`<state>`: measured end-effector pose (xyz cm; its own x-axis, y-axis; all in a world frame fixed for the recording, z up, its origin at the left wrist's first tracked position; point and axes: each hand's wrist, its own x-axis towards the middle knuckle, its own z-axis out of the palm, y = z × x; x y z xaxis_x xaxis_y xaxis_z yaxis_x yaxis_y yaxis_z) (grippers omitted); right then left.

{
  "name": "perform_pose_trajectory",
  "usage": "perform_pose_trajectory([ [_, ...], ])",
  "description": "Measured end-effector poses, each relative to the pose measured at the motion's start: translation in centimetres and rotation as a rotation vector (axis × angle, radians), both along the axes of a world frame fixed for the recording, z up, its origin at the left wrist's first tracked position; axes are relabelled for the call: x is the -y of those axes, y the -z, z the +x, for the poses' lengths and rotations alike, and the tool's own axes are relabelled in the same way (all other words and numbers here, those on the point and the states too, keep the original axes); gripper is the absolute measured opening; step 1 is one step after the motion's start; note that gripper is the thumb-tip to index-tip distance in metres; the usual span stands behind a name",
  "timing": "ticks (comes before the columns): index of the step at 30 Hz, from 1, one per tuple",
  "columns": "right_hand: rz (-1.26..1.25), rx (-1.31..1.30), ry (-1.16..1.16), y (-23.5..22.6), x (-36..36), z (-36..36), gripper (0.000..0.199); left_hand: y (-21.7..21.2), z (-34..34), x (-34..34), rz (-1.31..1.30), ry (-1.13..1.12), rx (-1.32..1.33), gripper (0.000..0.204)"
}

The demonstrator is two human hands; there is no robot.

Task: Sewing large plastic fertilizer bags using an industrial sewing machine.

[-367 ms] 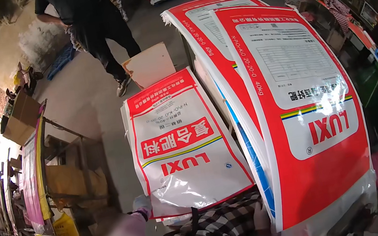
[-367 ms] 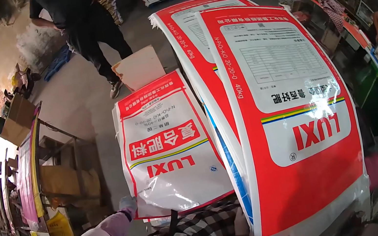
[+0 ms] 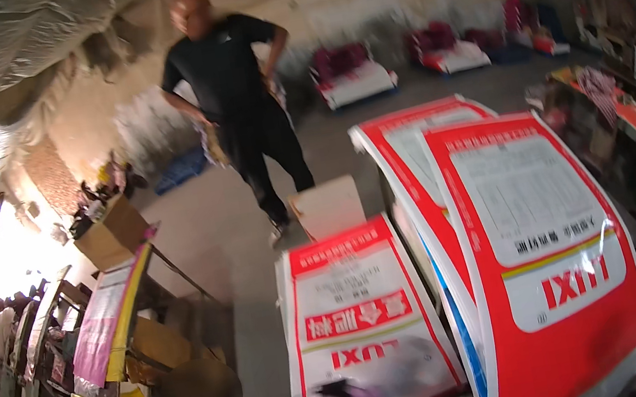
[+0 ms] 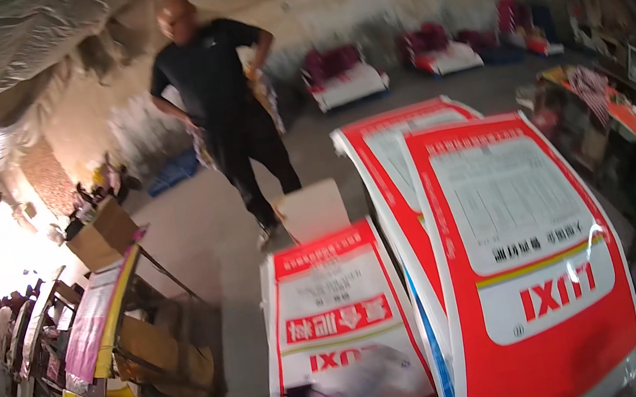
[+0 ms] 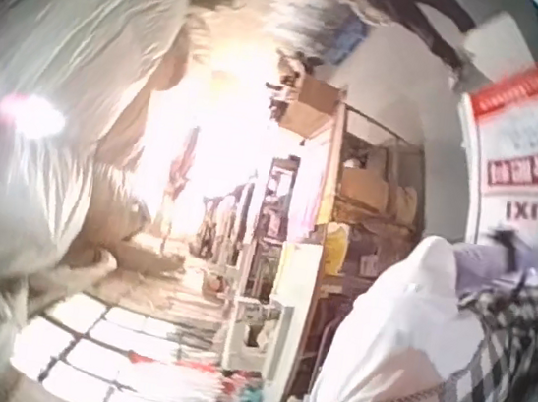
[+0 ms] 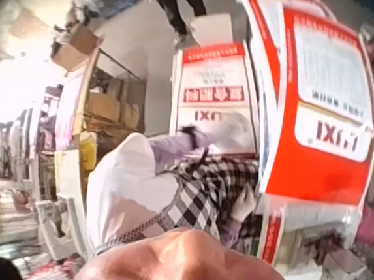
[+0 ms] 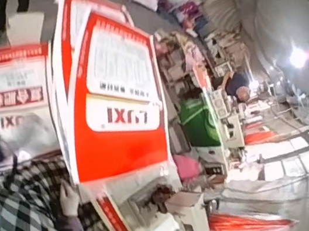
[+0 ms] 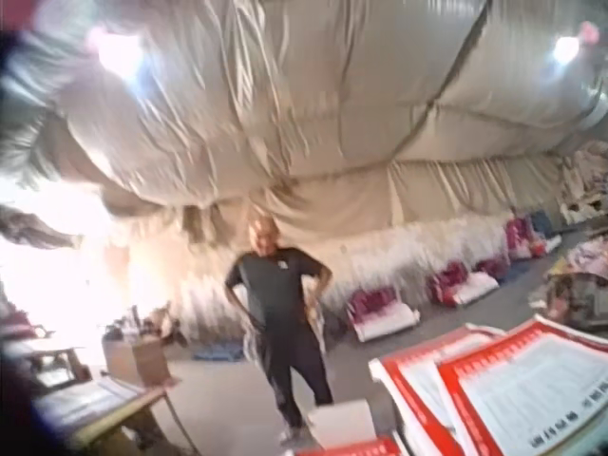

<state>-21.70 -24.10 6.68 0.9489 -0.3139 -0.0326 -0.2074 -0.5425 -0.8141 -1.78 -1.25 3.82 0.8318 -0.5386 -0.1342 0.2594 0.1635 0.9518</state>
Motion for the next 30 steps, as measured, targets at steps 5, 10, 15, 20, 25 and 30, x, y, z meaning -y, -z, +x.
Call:
perform_pose_trajectory([
  [5,-0.132,0.028,-0.149,-5.7,-0.8,-1.0,0.012,0.5,-8.5,28.1,0.722,0.375,1.283,0.020],
  [10,-0.334,0.465,0.426,-3.0,8.8,-5.6,0.016,-4.6,-5.5,30.9,0.993,0.819,1.403,0.020],
  [15,-0.057,0.300,0.676,-3.4,14.9,-3.5,0.020,-3.4,-3.7,32.2,0.668,0.712,1.053,0.032],
  [20,0.211,0.157,0.465,-7.7,13.1,1.0,0.022,-5.6,-3.3,31.4,0.523,0.449,1.079,0.009],
  [25,0.090,0.154,0.420,-5.5,13.2,0.9,0.024,-10.1,-3.1,28.8,0.250,0.361,0.497,0.010],
  [30,-0.417,0.388,0.429,2.7,15.6,-2.2,0.028,-10.7,0.3,26.2,-0.181,0.355,0.455,0.023],
])
